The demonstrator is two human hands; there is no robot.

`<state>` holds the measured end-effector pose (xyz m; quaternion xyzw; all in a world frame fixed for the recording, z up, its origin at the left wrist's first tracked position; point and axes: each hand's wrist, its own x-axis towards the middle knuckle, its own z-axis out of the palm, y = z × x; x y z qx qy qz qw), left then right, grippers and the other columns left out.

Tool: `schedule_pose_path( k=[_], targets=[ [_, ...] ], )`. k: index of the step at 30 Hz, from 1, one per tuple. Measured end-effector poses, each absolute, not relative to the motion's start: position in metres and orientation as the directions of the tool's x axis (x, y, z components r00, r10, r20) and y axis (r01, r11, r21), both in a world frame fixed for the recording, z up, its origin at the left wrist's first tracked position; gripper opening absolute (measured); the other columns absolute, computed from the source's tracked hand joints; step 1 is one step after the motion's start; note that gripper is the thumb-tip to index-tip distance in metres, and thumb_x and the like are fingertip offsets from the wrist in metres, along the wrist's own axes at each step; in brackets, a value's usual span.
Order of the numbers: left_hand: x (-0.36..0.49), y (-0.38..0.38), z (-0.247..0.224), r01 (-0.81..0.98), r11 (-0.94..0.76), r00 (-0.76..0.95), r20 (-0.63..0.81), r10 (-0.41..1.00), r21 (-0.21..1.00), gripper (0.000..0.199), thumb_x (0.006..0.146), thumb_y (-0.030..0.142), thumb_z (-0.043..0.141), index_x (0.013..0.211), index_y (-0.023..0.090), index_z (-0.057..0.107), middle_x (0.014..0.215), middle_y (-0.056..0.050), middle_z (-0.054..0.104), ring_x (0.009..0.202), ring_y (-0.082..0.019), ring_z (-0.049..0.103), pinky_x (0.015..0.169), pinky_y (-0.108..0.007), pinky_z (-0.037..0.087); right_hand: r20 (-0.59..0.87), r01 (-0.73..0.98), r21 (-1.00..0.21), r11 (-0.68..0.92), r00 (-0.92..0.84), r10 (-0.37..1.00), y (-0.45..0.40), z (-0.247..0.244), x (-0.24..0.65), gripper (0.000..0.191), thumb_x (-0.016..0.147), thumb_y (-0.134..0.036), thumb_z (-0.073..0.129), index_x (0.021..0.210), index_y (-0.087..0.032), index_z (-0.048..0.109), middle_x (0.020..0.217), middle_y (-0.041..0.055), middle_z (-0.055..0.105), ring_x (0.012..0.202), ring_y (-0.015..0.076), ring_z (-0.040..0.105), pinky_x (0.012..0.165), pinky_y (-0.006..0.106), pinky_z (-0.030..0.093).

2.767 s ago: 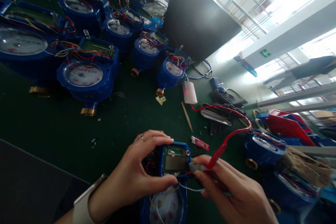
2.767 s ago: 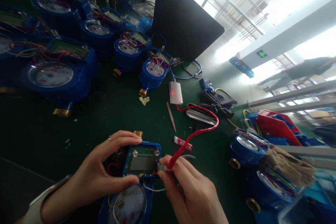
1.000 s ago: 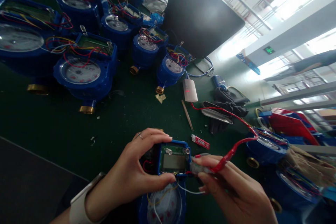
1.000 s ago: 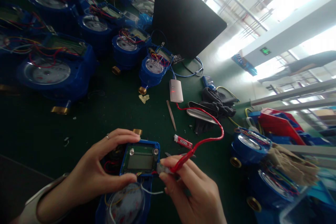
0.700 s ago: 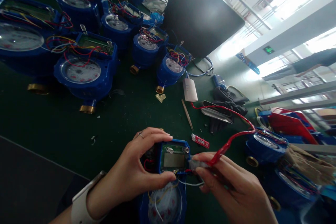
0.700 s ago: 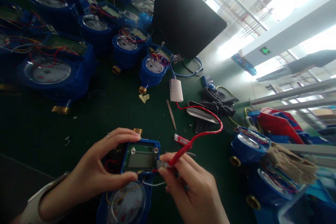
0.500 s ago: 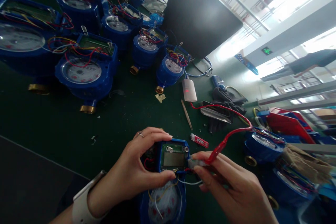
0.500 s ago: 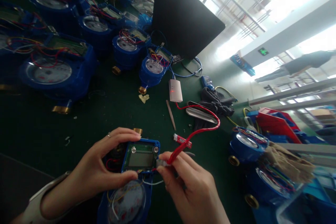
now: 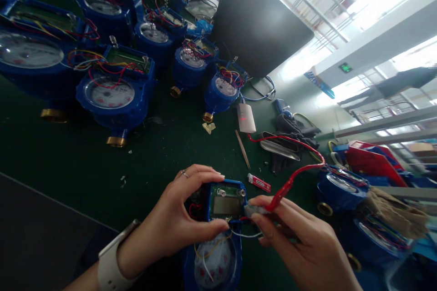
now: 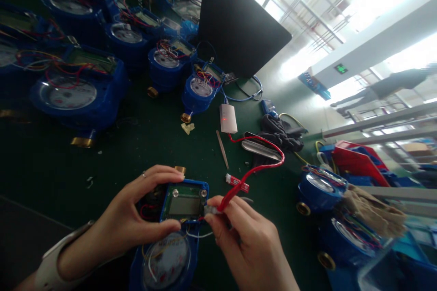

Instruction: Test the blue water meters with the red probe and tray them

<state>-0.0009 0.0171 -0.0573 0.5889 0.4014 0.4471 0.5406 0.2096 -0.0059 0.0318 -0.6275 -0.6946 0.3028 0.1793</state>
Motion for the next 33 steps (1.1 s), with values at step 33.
schedule_pose_path(
  k=[33],
  targets=[
    [-0.004, 0.022, -0.049, 0.011, -0.036, 0.294, 0.032, 0.955, 0.999, 0.050, 0.068, 0.037, 0.082, 0.113, 0.022, 0.066, 0.120, -0.010, 0.064, 0.114, -0.030, 0.061, 0.099, -0.044, 0.051, -0.050, 0.683, -0.714, 0.153, -0.268, 0.962, 0.004, 0.021, 0.209, 0.014, 0.094, -0.024, 0.055, 0.087, -0.022, 0.067, 0.080, 0.0009, 0.070, 0.055, 0.0129, 0.066, 0.047, 0.019, 0.055]
  ],
)
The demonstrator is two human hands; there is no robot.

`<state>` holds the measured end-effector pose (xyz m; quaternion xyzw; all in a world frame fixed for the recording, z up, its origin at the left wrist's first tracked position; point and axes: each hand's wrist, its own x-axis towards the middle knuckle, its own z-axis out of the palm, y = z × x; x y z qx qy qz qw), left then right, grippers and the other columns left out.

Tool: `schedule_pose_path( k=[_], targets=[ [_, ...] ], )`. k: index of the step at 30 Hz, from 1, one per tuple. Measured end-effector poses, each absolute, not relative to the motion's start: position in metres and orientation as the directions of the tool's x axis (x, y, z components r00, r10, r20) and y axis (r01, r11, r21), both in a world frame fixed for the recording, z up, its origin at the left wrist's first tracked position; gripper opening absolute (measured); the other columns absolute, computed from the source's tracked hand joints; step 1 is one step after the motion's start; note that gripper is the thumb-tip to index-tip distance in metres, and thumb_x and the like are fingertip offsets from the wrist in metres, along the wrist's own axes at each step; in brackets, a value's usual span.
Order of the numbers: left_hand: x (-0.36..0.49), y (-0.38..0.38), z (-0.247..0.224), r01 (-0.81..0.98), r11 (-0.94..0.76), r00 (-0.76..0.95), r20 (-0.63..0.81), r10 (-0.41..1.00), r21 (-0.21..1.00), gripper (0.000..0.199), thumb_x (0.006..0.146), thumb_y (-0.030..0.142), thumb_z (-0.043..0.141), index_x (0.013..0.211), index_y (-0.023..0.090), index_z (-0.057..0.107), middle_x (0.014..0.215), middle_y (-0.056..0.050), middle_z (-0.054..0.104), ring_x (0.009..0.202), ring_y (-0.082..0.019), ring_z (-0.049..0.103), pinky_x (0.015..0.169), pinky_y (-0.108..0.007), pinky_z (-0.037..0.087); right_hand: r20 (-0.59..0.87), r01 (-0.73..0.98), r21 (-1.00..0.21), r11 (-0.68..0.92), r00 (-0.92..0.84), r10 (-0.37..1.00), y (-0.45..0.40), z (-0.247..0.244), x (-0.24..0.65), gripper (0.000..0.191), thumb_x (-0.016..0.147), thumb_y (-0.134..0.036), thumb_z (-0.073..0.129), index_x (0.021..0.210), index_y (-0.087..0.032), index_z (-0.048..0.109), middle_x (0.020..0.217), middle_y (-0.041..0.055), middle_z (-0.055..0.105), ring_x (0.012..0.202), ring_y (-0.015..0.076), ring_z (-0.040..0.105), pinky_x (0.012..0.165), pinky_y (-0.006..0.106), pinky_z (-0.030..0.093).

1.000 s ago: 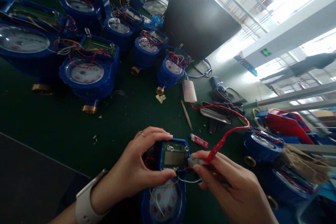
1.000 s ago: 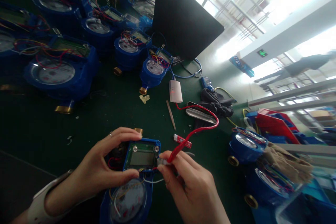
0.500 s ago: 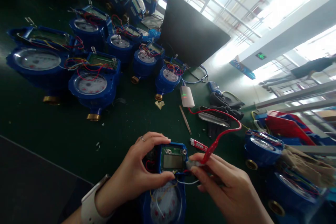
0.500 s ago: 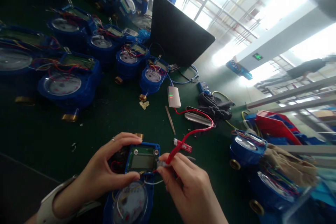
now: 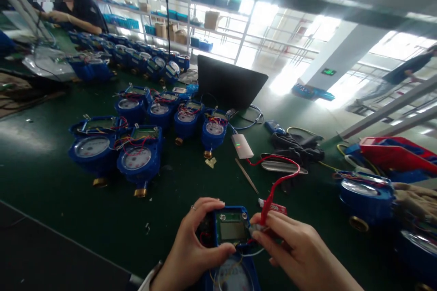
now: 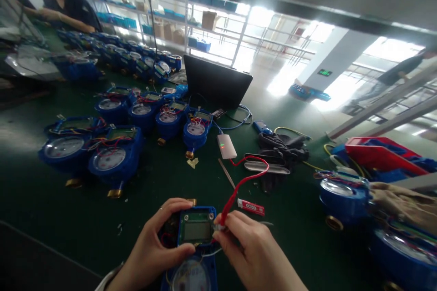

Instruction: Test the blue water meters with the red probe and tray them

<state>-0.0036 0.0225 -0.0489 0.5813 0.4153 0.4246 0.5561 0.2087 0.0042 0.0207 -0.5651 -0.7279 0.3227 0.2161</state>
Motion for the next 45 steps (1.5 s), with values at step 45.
schedule_pose_path(
  k=[45],
  targets=[
    [-0.002, 0.023, -0.070, -0.089, 0.046, 0.259, -0.022, 0.966, 0.995, 0.056, 0.063, 0.043, 0.083, 0.113, 0.023, 0.067, 0.123, -0.009, 0.059, 0.113, -0.030, 0.059, 0.104, -0.041, 0.047, -0.185, 0.746, -0.658, 0.098, -0.287, 0.940, 0.011, 0.028, 0.201, 0.017, 0.093, -0.016, 0.051, 0.079, -0.017, 0.060, 0.080, 0.0033, 0.064, 0.062, 0.0145, 0.062, 0.051, 0.022, 0.049]
  ],
)
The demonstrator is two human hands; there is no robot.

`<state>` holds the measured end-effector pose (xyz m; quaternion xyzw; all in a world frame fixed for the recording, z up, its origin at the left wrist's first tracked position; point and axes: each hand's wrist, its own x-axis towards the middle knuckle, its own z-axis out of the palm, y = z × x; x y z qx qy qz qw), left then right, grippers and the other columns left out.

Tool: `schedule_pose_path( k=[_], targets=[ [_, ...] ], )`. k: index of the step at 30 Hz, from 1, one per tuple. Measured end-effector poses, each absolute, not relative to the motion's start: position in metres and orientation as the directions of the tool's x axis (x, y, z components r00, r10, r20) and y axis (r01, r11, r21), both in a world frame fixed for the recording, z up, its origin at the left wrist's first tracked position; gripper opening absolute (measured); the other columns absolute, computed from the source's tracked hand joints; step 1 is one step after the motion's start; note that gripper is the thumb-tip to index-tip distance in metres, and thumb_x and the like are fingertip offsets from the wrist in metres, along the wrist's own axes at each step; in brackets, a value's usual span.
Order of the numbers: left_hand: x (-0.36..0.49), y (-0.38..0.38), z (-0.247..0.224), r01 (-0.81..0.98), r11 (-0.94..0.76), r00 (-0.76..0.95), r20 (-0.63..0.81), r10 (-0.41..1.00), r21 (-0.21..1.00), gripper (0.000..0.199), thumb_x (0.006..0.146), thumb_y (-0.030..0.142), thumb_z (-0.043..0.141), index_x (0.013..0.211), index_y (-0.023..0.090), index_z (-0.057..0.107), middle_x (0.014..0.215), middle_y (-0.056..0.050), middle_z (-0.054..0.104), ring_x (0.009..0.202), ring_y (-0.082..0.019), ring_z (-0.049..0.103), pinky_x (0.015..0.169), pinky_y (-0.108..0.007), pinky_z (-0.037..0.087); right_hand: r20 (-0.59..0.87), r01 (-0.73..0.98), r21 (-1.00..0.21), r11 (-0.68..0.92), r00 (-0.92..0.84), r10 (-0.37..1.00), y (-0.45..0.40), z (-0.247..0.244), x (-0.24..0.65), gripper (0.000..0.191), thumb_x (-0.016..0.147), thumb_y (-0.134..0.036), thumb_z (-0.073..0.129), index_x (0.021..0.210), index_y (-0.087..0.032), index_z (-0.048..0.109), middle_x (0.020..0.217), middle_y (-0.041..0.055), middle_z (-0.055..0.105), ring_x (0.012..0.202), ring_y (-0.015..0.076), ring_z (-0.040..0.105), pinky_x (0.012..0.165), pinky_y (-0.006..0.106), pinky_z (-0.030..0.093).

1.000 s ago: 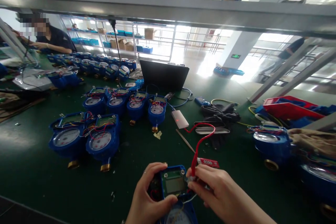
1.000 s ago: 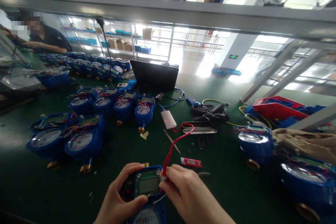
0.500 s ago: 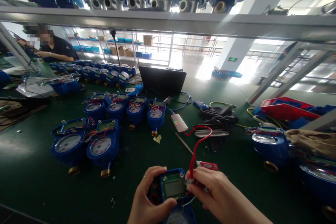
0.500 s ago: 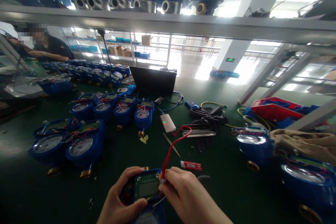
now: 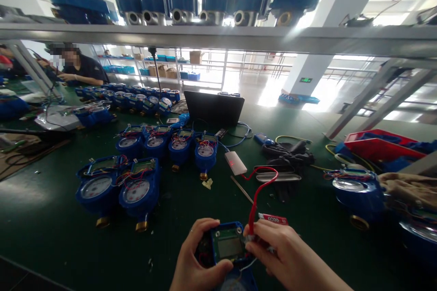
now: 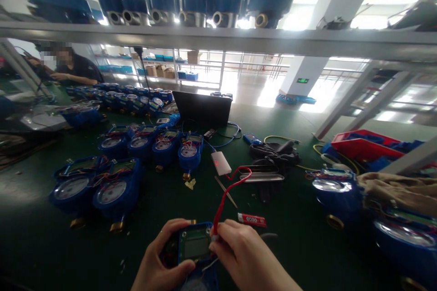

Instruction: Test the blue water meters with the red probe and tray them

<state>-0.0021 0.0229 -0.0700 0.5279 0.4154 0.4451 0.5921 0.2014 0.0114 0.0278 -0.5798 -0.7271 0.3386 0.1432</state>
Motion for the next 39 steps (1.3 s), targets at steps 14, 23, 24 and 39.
schedule_pose_path(
  k=[14, 23, 24, 39],
  targets=[
    [-0.002, 0.026, -0.071, -0.112, 0.041, 0.258, -0.011, 0.966, 0.993, 0.056, 0.062, 0.037, 0.083, 0.113, 0.022, 0.067, 0.121, -0.009, 0.060, 0.111, -0.031, 0.061, 0.098, -0.040, 0.050, -0.121, 0.772, -0.619, 0.142, -0.272, 0.955, 0.013, 0.028, 0.201, 0.014, 0.093, -0.017, 0.054, 0.081, -0.017, 0.062, 0.089, 0.0038, 0.065, 0.081, 0.0178, 0.064, 0.069, 0.027, 0.046],
    [-0.003, 0.026, -0.061, -0.045, -0.001, 0.287, 0.013, 0.958, 0.999, 0.052, 0.067, 0.036, 0.079, 0.114, 0.020, 0.063, 0.116, -0.009, 0.064, 0.108, -0.030, 0.063, 0.091, -0.039, 0.053, -0.087, 0.683, -0.724, 0.098, -0.232, 0.969, 0.008, 0.030, 0.201, 0.012, 0.091, -0.019, 0.055, 0.089, -0.018, 0.066, 0.080, 0.0023, 0.069, 0.071, 0.0179, 0.065, 0.060, 0.025, 0.047],
    [-0.004, 0.026, -0.059, -0.037, -0.004, 0.291, 0.015, 0.957, 0.999, 0.051, 0.067, 0.035, 0.078, 0.113, 0.019, 0.063, 0.115, -0.009, 0.064, 0.107, -0.030, 0.063, 0.090, -0.039, 0.053, -0.086, 0.659, -0.747, 0.093, -0.234, 0.968, 0.007, 0.028, 0.202, 0.012, 0.091, -0.020, 0.054, 0.090, -0.017, 0.066, 0.078, 0.0019, 0.069, 0.068, 0.0171, 0.064, 0.057, 0.025, 0.047],
    [-0.002, 0.024, -0.045, -0.001, -0.046, 0.283, 0.044, 0.958, 0.999, 0.047, 0.067, 0.028, 0.080, 0.111, 0.018, 0.066, 0.116, -0.010, 0.064, 0.110, -0.029, 0.061, 0.097, -0.040, 0.047, -0.057, 0.465, -0.884, 0.043, -0.200, 0.978, -0.002, 0.014, 0.217, 0.028, 0.093, -0.042, 0.058, 0.103, -0.017, 0.068, 0.104, 0.0109, 0.073, 0.084, 0.0206, 0.072, 0.071, 0.027, 0.060]
  ],
)
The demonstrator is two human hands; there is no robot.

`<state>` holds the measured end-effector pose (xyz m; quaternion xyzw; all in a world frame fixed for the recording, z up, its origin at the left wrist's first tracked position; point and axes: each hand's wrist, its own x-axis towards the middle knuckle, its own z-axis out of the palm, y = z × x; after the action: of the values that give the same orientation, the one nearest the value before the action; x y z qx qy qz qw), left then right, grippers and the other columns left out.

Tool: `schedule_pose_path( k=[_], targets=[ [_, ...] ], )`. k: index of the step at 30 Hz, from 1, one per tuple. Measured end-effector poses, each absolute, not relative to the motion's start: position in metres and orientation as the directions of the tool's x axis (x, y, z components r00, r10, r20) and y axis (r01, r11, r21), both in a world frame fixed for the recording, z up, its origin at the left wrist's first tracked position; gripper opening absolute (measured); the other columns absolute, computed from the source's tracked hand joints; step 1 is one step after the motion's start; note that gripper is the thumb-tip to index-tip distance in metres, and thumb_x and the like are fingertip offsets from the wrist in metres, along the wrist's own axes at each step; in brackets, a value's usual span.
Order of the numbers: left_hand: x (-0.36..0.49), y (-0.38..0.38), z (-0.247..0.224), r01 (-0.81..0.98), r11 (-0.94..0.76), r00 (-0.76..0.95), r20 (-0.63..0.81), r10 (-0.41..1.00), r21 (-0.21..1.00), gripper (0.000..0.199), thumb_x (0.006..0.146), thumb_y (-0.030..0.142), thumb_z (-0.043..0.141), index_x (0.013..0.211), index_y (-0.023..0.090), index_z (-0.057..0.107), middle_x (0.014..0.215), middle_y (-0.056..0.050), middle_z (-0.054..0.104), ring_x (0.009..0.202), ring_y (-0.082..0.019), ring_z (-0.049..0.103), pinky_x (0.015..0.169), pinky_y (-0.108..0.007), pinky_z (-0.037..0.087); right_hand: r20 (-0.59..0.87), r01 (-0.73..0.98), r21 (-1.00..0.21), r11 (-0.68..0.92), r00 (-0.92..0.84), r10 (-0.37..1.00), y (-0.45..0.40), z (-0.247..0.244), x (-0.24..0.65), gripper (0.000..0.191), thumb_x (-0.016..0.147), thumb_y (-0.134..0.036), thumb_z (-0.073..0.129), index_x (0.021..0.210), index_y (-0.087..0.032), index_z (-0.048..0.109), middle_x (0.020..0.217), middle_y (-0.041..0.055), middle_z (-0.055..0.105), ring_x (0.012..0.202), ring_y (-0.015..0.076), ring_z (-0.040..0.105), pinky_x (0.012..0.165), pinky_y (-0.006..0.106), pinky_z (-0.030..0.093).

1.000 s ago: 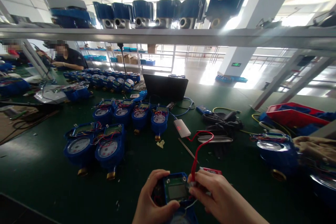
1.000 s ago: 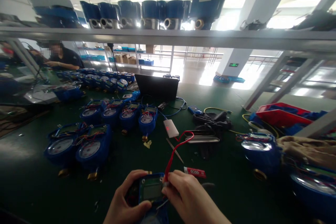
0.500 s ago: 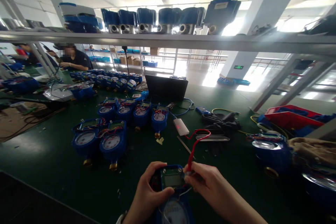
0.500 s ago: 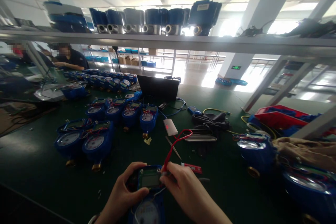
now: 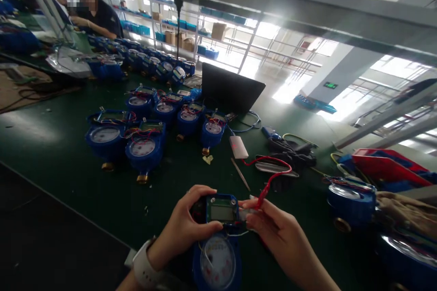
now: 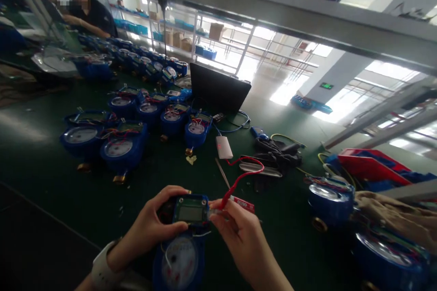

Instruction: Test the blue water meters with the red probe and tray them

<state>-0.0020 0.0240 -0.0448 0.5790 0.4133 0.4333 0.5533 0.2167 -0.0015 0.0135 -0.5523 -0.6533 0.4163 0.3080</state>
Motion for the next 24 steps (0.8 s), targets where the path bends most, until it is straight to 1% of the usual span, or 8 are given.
schedule_pose_path(
  k=[3, 5, 7, 12, 15, 18, 22, 24],
  targets=[
    [-0.0018, 0.0235, -0.0470, -0.027, -0.049, 0.285, 0.055, 0.957, 0.998, 0.048, 0.066, 0.027, 0.081, 0.111, 0.019, 0.066, 0.117, -0.010, 0.063, 0.111, -0.029, 0.060, 0.097, -0.039, 0.048, -0.074, 0.519, -0.853, 0.043, -0.203, 0.976, -0.0020, 0.0117, 0.2198, 0.025, 0.094, -0.038, 0.057, 0.105, -0.018, 0.068, 0.096, 0.0089, 0.074, 0.079, 0.0194, 0.071, 0.065, 0.024, 0.058],
    [-0.0018, 0.0234, -0.0475, -0.034, -0.051, 0.288, 0.059, 0.956, 0.998, 0.048, 0.066, 0.027, 0.081, 0.112, 0.020, 0.066, 0.118, -0.010, 0.063, 0.111, -0.029, 0.060, 0.098, -0.039, 0.047, -0.085, 0.548, -0.835, 0.041, -0.203, 0.975, -0.0030, 0.0116, 0.2206, 0.023, 0.094, -0.037, 0.058, 0.103, -0.019, 0.069, 0.086, 0.0061, 0.073, 0.070, 0.0175, 0.069, 0.059, 0.022, 0.056],
    [-0.0017, 0.0233, -0.0474, -0.038, -0.055, 0.285, 0.063, 0.956, 0.998, 0.048, 0.066, 0.026, 0.082, 0.112, 0.020, 0.066, 0.118, -0.009, 0.063, 0.111, -0.028, 0.060, 0.097, -0.039, 0.048, -0.081, 0.567, -0.823, 0.036, -0.180, 0.980, -0.0043, 0.0120, 0.2205, 0.021, 0.092, -0.037, 0.059, 0.100, -0.020, 0.069, 0.082, 0.0048, 0.072, 0.066, 0.0169, 0.068, 0.057, 0.022, 0.055],
    [-0.0013, 0.0226, -0.0473, -0.059, -0.049, 0.272, 0.063, 0.960, 0.997, 0.047, 0.066, 0.025, 0.083, 0.110, 0.022, 0.067, 0.118, -0.008, 0.064, 0.111, -0.027, 0.061, 0.094, -0.036, 0.050, -0.058, 0.629, -0.775, 0.054, -0.156, 0.986, -0.0054, 0.0128, 0.2212, 0.020, 0.090, -0.037, 0.061, 0.097, -0.021, 0.071, 0.091, 0.0070, 0.075, 0.072, 0.0196, 0.070, 0.058, 0.023, 0.056],
    [-0.0012, 0.0224, -0.0485, -0.059, -0.050, 0.268, 0.064, 0.961, 0.997, 0.049, 0.065, 0.026, 0.084, 0.110, 0.022, 0.067, 0.118, -0.008, 0.064, 0.111, -0.027, 0.062, 0.094, -0.036, 0.050, -0.036, 0.634, -0.770, 0.077, -0.164, 0.986, -0.0052, 0.0134, 0.2225, 0.016, 0.091, -0.034, 0.061, 0.096, -0.023, 0.072, 0.091, 0.0056, 0.075, 0.074, 0.0191, 0.071, 0.061, 0.022, 0.057],
    [-0.0012, 0.0221, -0.0503, -0.060, -0.052, 0.270, 0.066, 0.961, 0.997, 0.051, 0.065, 0.026, 0.085, 0.112, 0.023, 0.066, 0.118, -0.007, 0.064, 0.111, -0.027, 0.062, 0.095, -0.035, 0.049, -0.037, 0.643, -0.761, 0.087, -0.178, 0.983, -0.0059, 0.0141, 0.2226, 0.015, 0.090, -0.032, 0.063, 0.097, -0.023, 0.072, 0.087, 0.0041, 0.075, 0.069, 0.0172, 0.070, 0.059, 0.021, 0.058],
    [-0.0014, 0.0210, -0.0514, -0.065, -0.052, 0.271, 0.068, 0.960, 0.997, 0.052, 0.065, 0.026, 0.085, 0.114, 0.024, 0.066, 0.119, -0.006, 0.064, 0.112, -0.027, 0.061, 0.096, -0.035, 0.049, -0.049, 0.640, -0.767, 0.039, -0.118, 0.992, -0.0078, 0.0145, 0.2207, 0.015, 0.089, -0.034, 0.064, 0.095, -0.023, 0.073, 0.082, 0.0034, 0.074, 0.060, 0.0159, 0.068, 0.054, 0.021, 0.058],
    [-0.0015, 0.0206, -0.0512, -0.064, -0.050, 0.269, 0.066, 0.961, 0.997, 0.052, 0.065, 0.026, 0.085, 0.113, 0.024, 0.067, 0.119, -0.007, 0.064, 0.112, -0.027, 0.062, 0.096, -0.036, 0.050, -0.053, 0.647, -0.760, 0.051, -0.141, 0.989, -0.0081, 0.0147, 0.2206, 0.015, 0.089, -0.033, 0.064, 0.095, -0.023, 0.073, 0.085, 0.0041, 0.075, 0.063, 0.0168, 0.070, 0.055, 0.021, 0.059]
  ],
)
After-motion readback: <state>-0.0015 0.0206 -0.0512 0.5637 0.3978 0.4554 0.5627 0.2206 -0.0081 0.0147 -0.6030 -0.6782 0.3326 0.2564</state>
